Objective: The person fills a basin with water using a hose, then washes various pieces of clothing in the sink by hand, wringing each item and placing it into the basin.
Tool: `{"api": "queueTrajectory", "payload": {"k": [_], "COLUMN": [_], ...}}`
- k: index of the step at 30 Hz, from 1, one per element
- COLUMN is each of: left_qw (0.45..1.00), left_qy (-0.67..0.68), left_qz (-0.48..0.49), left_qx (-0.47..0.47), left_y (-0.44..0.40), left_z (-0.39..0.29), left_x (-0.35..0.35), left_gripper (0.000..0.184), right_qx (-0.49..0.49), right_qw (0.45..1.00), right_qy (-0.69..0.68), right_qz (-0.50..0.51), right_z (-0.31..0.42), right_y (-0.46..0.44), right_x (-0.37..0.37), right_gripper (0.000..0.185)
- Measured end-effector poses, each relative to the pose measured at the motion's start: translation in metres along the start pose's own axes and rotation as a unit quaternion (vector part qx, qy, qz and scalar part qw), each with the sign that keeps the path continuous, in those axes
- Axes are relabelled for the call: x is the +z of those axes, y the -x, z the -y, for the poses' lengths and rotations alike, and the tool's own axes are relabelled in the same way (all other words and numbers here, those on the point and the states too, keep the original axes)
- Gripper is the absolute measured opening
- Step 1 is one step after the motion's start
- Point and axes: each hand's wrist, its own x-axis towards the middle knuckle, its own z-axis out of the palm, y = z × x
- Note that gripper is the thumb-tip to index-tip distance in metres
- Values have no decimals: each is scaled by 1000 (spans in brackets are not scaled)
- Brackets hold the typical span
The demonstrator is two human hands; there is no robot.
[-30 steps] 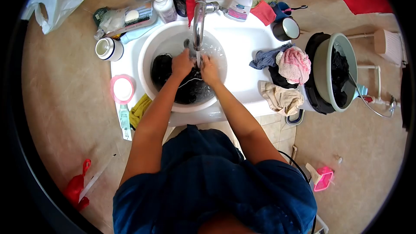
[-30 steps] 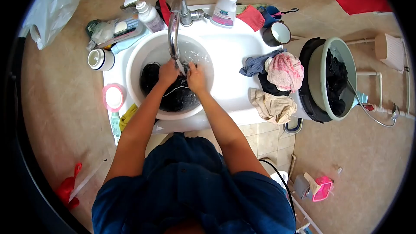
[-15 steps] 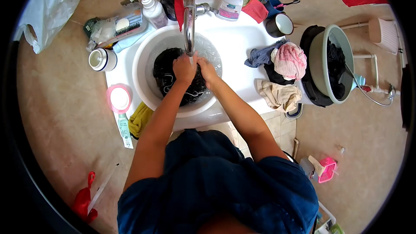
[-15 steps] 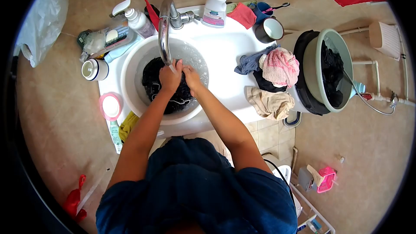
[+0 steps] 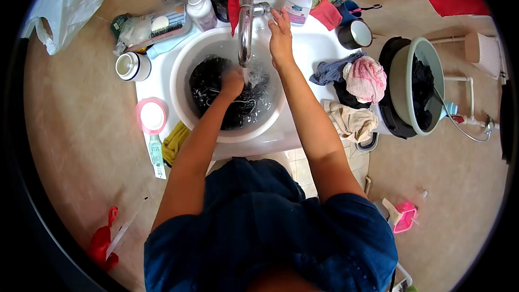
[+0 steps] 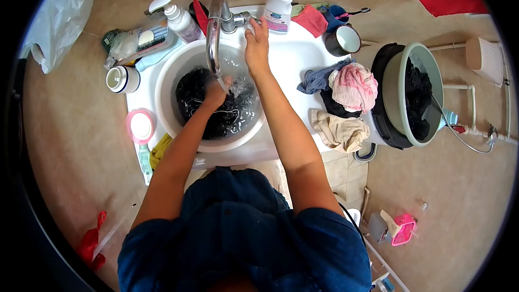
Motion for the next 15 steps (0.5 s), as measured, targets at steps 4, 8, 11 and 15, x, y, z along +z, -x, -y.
{"api": "queueTrajectory", "payload": {"k": [4, 8, 11, 15], "left_qw": [967, 931, 945, 983], "left_qy": [-109, -322, -309, -163], "left_qz": [-153, -49, 20, -77], "left_qx": [173, 167, 103, -21], "left_y": [44, 86, 67, 40], "left_z": [-20, -50, -41, -34], "left_x": [-27, -29, -25, -22], "left_gripper": [39, 59, 67, 54], "right_qx": [-9, -33, -38, 81], "right_qw": [999, 994, 999, 981], "right_qy": [-25, -73, 11, 172], "right_qz": [36, 77, 28, 39], "right_z": [6, 10, -7, -80], "right_y": [11, 25, 52, 122], "right_x": [-2, -8, -11, 3], "right_gripper": [50, 52, 50, 37]}}
